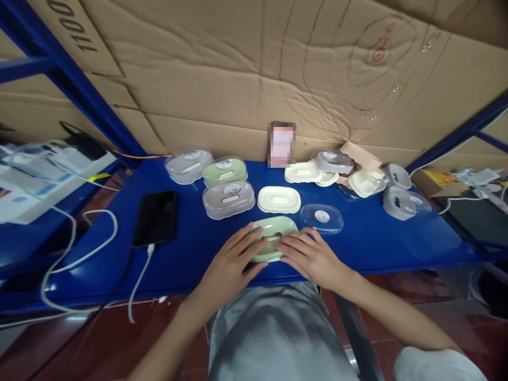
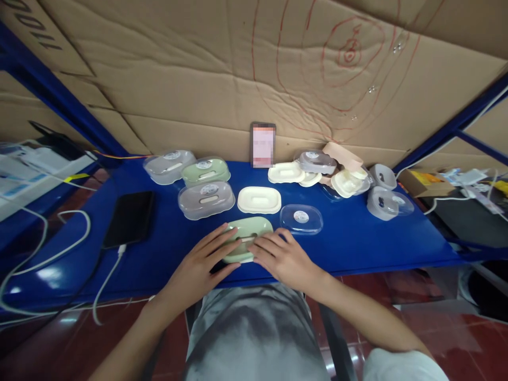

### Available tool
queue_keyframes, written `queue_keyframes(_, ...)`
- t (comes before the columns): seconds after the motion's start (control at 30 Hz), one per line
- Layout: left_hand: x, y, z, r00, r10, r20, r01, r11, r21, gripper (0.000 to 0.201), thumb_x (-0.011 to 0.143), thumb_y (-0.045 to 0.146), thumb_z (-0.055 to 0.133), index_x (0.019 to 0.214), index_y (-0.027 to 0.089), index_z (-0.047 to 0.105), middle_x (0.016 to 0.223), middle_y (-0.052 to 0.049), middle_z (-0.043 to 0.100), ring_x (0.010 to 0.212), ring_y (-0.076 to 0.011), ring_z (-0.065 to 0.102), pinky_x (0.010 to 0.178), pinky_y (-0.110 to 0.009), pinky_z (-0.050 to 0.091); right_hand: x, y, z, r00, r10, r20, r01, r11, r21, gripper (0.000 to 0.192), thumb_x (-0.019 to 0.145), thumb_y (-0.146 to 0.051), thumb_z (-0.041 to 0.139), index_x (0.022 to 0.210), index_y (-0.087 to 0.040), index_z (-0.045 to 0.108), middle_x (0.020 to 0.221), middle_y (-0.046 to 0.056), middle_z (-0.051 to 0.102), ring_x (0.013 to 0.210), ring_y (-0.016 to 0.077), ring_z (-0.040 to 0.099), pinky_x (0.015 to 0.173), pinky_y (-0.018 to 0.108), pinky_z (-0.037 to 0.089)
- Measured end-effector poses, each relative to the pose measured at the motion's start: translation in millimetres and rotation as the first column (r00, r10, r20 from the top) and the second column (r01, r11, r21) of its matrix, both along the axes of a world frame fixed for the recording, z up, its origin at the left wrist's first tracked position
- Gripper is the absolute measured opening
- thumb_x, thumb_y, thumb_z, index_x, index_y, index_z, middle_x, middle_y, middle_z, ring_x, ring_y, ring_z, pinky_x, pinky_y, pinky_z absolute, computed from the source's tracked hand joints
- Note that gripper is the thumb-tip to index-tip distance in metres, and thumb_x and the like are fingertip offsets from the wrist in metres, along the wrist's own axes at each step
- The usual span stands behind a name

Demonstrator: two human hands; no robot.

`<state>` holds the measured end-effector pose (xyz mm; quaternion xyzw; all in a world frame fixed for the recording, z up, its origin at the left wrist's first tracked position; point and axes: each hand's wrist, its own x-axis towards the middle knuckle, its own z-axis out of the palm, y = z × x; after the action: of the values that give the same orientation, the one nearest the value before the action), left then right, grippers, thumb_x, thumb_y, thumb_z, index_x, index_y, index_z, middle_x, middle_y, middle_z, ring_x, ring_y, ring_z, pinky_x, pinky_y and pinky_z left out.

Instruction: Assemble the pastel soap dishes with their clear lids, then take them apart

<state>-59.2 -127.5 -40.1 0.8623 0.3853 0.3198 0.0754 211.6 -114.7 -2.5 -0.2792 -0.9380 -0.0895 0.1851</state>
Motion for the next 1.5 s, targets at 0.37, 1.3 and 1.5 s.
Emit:
queue_keyframes(0.37, 2, -3, -0.2, 0.997, -0.026, -0.072, 0.027, 1.0, 0.016, 0.041, 0.106, 0.029, 0.063, 0.147, 0.021, 0.06, 0.161, -0.01, 0.058, 0.159, -0.0307, 0.041, 0.125, -0.053, 0.049, 3, -10, -16.7, 0.997, 0.032, 0.075, -0.039, 0.995, 0.093, 0.04, 0.108, -0.015, 0.057, 0.148, -0.011, 0.061, 0.141, 0.012, 0.073, 0.127, 0.025, 0.065, 0.105, 0.043, 0.051)
queue_keyframes(1.3, -2, -6, 4.2, 0.995, 0.055, 0.079, -0.023, 0.934, -0.356, 0.097, 0.094, 0.037, 0.079, 0.17, 0.04, 0.018, 0.166, -0.011, 0.045, 0.154, -0.032, 0.048, 0.124, -0.052, 0.048, -10, -20, -14.6, 0.986, -0.153, -0.073, 0.143, 0.981, -0.129, 0.058, 0.106, -0.044, 0.063, 0.16, -0.029, 0.051, 0.164, 0.014, 0.052, 0.157, 0.0359, 0.041, 0.121, 0.062, 0.046)
queue_keyframes(1.5, -1, -7, 3.2, 0.994, 0.078, 0.074, -0.052, 0.953, -0.298, 0.083, 0.094, 0.036, 0.078, 0.165, 0.04, 0.035, 0.162, -0.01, 0.048, 0.149, -0.0335, 0.052, 0.122, -0.053, 0.05, 1, -10, -10.5, 0.993, -0.069, -0.095, 0.044, 0.969, -0.243, 0.071, 0.11, -0.047, 0.053, 0.173, -0.029, 0.024, 0.174, 0.014, 0.038, 0.165, 0.0335, 0.027, 0.126, 0.062, 0.041)
